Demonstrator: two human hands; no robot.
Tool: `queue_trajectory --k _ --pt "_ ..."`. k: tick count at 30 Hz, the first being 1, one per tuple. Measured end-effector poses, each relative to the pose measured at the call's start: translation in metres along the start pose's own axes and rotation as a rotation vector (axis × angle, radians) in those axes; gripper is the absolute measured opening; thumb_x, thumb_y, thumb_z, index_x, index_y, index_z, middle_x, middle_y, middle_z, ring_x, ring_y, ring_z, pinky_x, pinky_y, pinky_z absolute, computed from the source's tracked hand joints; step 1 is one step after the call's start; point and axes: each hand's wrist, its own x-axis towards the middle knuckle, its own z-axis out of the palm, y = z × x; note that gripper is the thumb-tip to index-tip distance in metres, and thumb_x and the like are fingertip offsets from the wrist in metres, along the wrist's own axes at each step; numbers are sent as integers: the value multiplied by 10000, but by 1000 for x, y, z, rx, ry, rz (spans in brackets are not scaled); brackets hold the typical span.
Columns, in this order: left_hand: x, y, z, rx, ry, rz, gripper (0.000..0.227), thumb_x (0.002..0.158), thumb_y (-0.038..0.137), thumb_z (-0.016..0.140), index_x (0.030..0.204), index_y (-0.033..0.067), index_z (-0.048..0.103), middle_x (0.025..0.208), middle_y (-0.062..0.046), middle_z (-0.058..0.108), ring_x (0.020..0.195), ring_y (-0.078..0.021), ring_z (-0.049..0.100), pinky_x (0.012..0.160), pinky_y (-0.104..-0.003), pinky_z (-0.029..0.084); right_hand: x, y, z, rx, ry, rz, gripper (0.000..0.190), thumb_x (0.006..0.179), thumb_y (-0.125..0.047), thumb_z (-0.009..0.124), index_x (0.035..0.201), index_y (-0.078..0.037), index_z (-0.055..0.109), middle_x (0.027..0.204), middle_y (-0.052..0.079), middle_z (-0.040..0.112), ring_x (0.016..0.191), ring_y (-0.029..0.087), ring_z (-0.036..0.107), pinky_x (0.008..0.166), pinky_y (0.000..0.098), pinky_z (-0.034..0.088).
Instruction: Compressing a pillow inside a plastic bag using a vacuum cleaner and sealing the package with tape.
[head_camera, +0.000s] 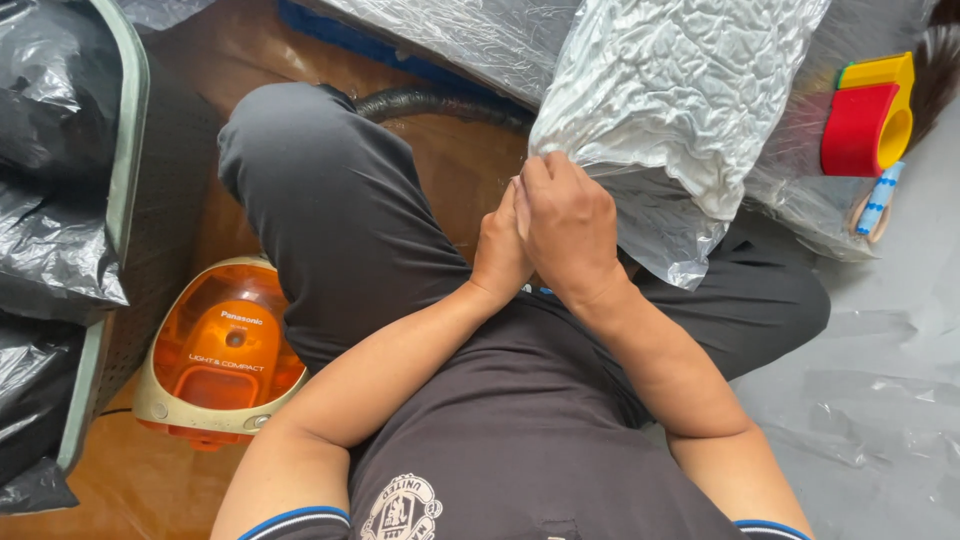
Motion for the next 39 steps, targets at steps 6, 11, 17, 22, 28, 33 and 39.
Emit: queue_trajectory --k 6,11,17,22,28,33,39 --pt "1 37 -15 -12 -43 7 198 1036 182 485 1175 173 626 886 -181 763 918 -436 729 806 -536 599 -34 7 -1 232 195 66 84 1007 -138 712 969 -78 667 815 -3 512 698 239 633 580 325 527" --pt "2 34 -15 -7 -123 -18 186 1037 249 489 1135 199 639 774 -100 746 819 -361 741 739 -489 597 -61 6 16 626 305 359 91 990 -105 758 995 -21 723 780 81 621 691 262 684 580 332 537" --pt "12 7 -9 -79 -184 4 138 1007 223 572 1084 176 677 809 -65 740 757 -224 755 708 -392 602 -79 14 43 998 392 611 154 1029 -84 704 1073 52 646 830 141 702 725 153 713 620 276 573" --pt "17 1 -8 -155 -292 -47 187 1011 279 586 1126 156 667 884 -99 681 850 -277 697 776 -447 552 -83 18 47 1123 384 638 247 1039 -91 684 1225 33 579 861 135 673 738 129 693 633 258 570" --pt "20 4 -10 -439 -382 -328 210 947 287 531 1060 146 637 684 21 429 667 -82 465 538 -252 462 -85 23 50 1128 381 666 204 1031 -84 686 1153 50 592 858 143 678 730 136 709 609 250 585" --pt "18 12 -8 -459 -296 -325 297 1049 411 555 1013 141 674 744 30 586 659 -31 525 547 -198 481 -88 20 54 1261 388 780 198 1037 -139 681 1096 31 597 850 154 686 722 159 716 606 244 579" --pt "17 10 -11 -432 -344 -294 288 949 389 711 1075 131 687 787 14 648 693 -24 574 559 -191 501 -91 26 61 1321 384 825 202 1062 -183 632 1056 17 604 847 176 709 718 179 729 603 251 569"
